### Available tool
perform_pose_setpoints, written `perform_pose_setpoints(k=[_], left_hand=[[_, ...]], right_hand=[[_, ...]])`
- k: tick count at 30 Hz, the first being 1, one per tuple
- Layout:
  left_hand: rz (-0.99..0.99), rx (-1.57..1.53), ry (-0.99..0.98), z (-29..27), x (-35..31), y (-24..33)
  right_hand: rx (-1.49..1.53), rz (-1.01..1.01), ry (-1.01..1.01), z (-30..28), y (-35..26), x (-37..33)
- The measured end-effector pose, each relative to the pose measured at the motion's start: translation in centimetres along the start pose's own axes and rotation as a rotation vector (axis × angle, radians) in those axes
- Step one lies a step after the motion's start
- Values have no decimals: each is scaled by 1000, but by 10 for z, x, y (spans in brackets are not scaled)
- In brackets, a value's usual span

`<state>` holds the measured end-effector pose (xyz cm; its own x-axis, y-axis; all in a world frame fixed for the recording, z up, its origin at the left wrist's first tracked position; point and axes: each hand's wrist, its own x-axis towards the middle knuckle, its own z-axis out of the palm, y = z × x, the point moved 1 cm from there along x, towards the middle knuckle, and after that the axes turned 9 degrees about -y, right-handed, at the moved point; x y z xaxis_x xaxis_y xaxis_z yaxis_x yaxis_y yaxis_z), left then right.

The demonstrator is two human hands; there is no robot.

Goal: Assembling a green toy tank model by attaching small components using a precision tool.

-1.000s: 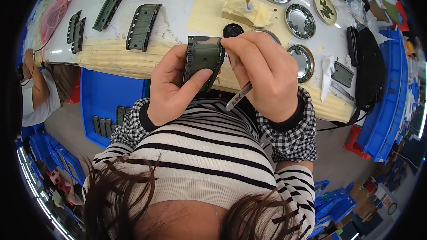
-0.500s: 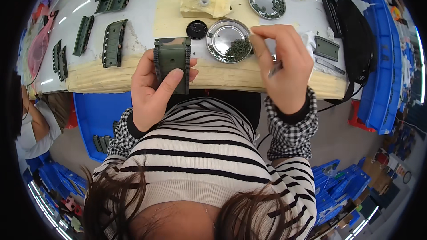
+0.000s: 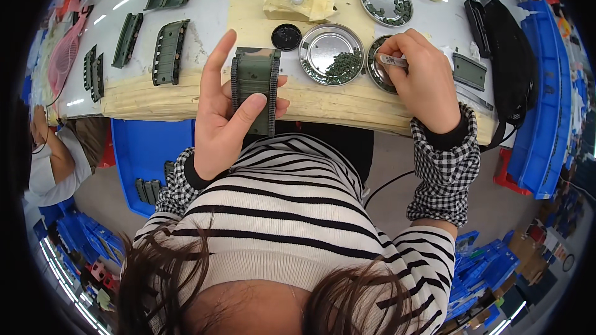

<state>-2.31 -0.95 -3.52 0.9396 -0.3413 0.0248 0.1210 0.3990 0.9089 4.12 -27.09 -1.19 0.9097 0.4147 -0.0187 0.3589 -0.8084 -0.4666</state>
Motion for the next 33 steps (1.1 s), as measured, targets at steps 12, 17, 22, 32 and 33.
perform_pose_setpoints(k=[12, 17, 22, 32, 33], left_hand=[[-37, 45, -132, -9, 1, -7], [-94, -51, -123, -5, 2, -7], [-116, -363, -197, -7, 4, -9], [-21, -174, -103, -16, 3, -10], [-11, -122, -88, -17, 4, -9]], right_hand=[[278, 5, 267, -4, -59, -19], [342, -232, 303, 22, -93, -13], [513, -193, 270, 45, -117, -2], [180, -351, 364, 48, -120, 7], [142, -346, 355, 48, -120, 6]])
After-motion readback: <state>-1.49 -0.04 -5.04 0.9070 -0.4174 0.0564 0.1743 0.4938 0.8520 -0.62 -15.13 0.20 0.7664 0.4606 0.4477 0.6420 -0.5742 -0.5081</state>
